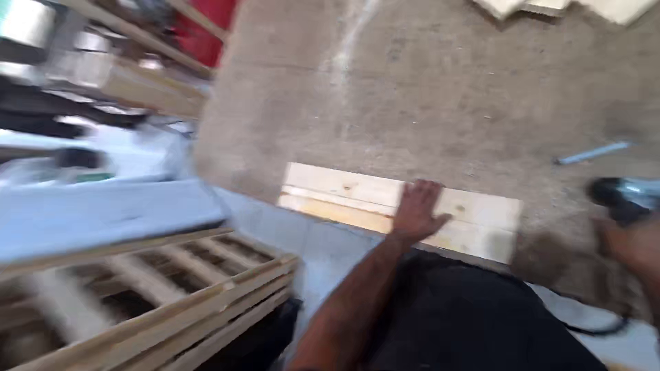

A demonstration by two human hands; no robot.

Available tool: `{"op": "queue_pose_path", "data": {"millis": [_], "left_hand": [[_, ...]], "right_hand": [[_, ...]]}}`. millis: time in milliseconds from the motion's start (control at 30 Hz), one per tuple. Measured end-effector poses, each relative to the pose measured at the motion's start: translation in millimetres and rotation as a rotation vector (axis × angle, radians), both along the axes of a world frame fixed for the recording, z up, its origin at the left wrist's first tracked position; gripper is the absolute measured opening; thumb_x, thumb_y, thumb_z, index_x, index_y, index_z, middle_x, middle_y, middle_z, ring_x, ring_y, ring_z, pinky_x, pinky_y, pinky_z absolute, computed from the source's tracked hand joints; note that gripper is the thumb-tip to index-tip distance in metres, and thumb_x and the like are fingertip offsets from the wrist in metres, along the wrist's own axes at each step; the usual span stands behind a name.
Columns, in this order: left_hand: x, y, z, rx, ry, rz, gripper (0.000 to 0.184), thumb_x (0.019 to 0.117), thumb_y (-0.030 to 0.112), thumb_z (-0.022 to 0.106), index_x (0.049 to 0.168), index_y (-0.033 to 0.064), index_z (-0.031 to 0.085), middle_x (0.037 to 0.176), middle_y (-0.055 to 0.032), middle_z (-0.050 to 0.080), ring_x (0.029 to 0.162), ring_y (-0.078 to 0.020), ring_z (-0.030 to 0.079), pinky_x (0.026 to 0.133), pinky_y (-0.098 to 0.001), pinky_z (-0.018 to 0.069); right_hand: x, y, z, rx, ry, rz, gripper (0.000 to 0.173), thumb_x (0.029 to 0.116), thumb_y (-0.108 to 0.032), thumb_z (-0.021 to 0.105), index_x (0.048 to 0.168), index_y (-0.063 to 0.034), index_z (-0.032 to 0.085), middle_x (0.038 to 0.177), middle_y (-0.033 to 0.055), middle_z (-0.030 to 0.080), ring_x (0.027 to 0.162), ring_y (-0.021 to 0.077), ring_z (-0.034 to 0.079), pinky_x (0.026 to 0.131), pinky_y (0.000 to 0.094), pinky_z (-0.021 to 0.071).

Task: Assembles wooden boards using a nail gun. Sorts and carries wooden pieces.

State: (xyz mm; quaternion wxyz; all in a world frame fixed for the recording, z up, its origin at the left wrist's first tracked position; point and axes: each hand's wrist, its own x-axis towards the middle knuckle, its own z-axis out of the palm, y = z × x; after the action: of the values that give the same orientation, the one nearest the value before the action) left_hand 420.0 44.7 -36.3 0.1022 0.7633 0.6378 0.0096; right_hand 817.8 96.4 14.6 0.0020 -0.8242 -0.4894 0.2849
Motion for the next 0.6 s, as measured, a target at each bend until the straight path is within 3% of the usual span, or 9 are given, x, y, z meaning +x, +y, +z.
{"op": "queue_pose_path", "data": {"millis": [67, 133, 200, 267, 333, 367, 433, 600], "left_hand": [[5, -2, -2, -0.019, -0.022, -0.018, 0.078, 0.0959, 0.070, 0.045, 0.157, 0.0219, 0.042, 0.161, -0.0042, 0.043, 0.153, -0.0265, 0.031, 0.125, -0.0620, 0.0165], [5, 4, -5, -0.019, -0.050, -0.033, 0.080, 0.0953, 0.071, 0.044, 0.157, 0.0189, 0.043, 0.159, -0.0096, 0.044, 0.152, -0.0324, 0.033, 0.123, -0.0659, 0.0172], [3, 5, -5, -0.002, -0.073, -0.031, 0.082, 0.0937, 0.073, 0.043, 0.153, 0.0176, 0.047, 0.155, -0.0106, 0.049, 0.149, -0.0340, 0.037, 0.121, -0.0667, 0.0200], [1, 7, -5, 0.019, -0.079, -0.028, 0.081, 0.0931, 0.074, 0.042, 0.151, 0.0176, 0.049, 0.152, -0.0094, 0.051, 0.147, -0.0331, 0.039, 0.120, -0.0654, 0.0218], [0, 7, -6, 0.025, -0.079, -0.019, 0.082, 0.0916, 0.076, 0.042, 0.151, 0.0194, 0.050, 0.152, -0.0073, 0.051, 0.148, -0.0315, 0.038, 0.121, -0.0638, 0.0211], [0, 8, -7, 0.033, -0.084, -0.016, 0.082, 0.0908, 0.076, 0.042, 0.151, 0.0200, 0.050, 0.151, -0.0068, 0.052, 0.147, -0.0310, 0.039, 0.121, -0.0630, 0.0213], [0, 8, -9, 0.059, -0.092, -0.019, 0.082, 0.0900, 0.075, 0.043, 0.149, 0.0197, 0.052, 0.149, -0.0073, 0.053, 0.146, -0.0309, 0.040, 0.119, -0.0630, 0.0231], [-2, 7, -12, 0.071, -0.084, -0.014, 0.083, 0.0893, 0.076, 0.044, 0.150, 0.0201, 0.051, 0.149, -0.0068, 0.053, 0.146, -0.0295, 0.040, 0.120, -0.0609, 0.0228]], "right_hand": [[18, 1, 20, -0.123, 0.054, -0.039, 0.075, 0.0940, -0.038, 0.073, 0.151, -0.0038, 0.038, 0.115, 0.0336, 0.064, 0.099, 0.0525, 0.066, 0.082, 0.0747, 0.0518], [20, -2, 55, -0.214, 0.134, -0.012, 0.057, 0.0948, -0.033, 0.074, 0.138, -0.0040, 0.051, 0.096, 0.0245, 0.067, 0.082, 0.0420, 0.068, 0.071, 0.0666, 0.0552], [17, -16, 85, -0.307, 0.286, 0.103, 0.036, 0.0953, -0.025, 0.074, 0.124, -0.0065, 0.061, 0.090, 0.0143, 0.069, 0.077, 0.0303, 0.069, 0.070, 0.0567, 0.0591], [15, -38, 89, -0.350, 0.477, 0.191, 0.023, 0.0899, -0.022, 0.077, 0.109, -0.0113, 0.070, 0.083, 0.0073, 0.071, 0.069, 0.0218, 0.069, 0.064, 0.0472, 0.0605], [5, -54, 80, -0.384, 0.550, 0.317, 0.027, 0.0858, -0.030, 0.079, 0.108, -0.0162, 0.070, 0.084, 0.0016, 0.071, 0.072, 0.0154, 0.069, 0.068, 0.0434, 0.0612], [-5, -58, 75, -0.400, 0.511, 0.402, 0.034, 0.0871, -0.042, 0.078, 0.112, -0.0201, 0.070, 0.090, -0.0015, 0.073, 0.081, 0.0126, 0.071, 0.076, 0.0432, 0.0623], [-29, -60, 69, -0.440, 0.386, 0.534, 0.044, 0.0881, -0.057, 0.072, 0.115, -0.0220, 0.070, 0.096, 0.0002, 0.074, 0.091, 0.0167, 0.072, 0.083, 0.0498, 0.0609], [-77, -46, 64, -0.598, 0.281, 0.620, 0.046, 0.0898, -0.056, 0.066, 0.119, -0.0199, 0.066, 0.095, 0.0078, 0.072, 0.091, 0.0286, 0.072, 0.078, 0.0571, 0.0578]]}}
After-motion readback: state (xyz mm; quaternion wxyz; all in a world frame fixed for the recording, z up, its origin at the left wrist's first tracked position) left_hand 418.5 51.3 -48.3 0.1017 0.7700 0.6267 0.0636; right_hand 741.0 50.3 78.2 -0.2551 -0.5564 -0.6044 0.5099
